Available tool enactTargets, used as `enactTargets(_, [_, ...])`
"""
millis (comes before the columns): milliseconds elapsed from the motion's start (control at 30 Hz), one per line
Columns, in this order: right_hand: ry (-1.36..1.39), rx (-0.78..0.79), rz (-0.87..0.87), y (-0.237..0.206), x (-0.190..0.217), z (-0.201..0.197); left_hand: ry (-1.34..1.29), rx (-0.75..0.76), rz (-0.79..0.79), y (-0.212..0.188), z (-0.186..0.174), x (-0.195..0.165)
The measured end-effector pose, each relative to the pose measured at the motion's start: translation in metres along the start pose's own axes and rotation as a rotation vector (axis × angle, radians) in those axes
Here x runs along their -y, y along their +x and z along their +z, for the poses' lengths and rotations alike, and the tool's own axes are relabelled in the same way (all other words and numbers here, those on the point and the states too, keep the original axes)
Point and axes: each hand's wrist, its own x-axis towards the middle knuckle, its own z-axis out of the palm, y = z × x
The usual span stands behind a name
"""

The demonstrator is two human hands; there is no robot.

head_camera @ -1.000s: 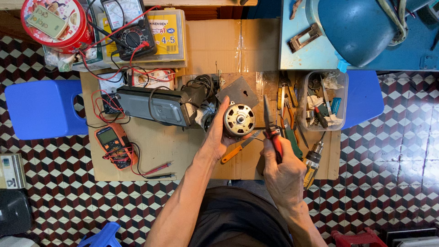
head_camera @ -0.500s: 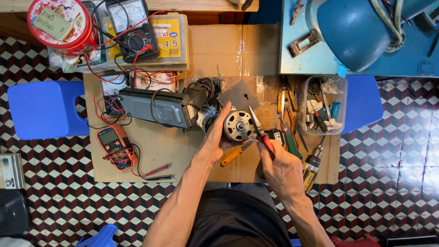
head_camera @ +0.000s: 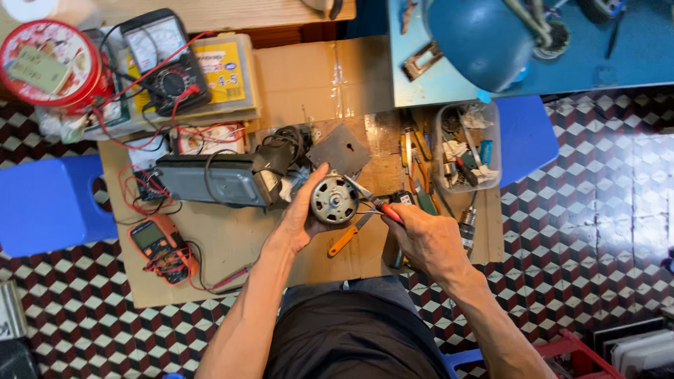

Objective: The person uses pliers to remove a metal ring from a motor rotor, then uses a socket wrench to loosen and remove a central bolt. They wipe the rotor with a cloth and place it on the workbench.

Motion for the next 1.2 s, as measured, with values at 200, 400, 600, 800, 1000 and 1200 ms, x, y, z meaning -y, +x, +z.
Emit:
enactTargets(200, [0.163,-0.013,0.65,-0.032,-0.077,0.013,-0.122,0.004,0.059,-0.008,0.002,0.009])
enactTargets(400, [0.701,0.091,1.007,-0.037,-0.131,0.063,-0.139,-0.042,0.137,-0.012,0.004,0.022])
enactTargets(600, [0.403,0.114,0.886,-0.017,-0.14,0.082,-0.175,-0.029,0.115,-0.013,0.009,0.029])
enactTargets(800, [0.172,0.047,0.723,-0.021,-0.152,0.071,-0.194,-0.052,0.105,-0.014,0.014,0.03])
enactTargets(1000, [0.236,-0.387,0.697,-0.016,-0.181,0.051,-0.169,-0.095,0.139,-0.011,0.021,0.026])
enactTargets(1200, [0.058,-0.489,0.488,0.022,-0.201,0.04,-0.195,-0.121,0.185,-0.006,0.015,0.022])
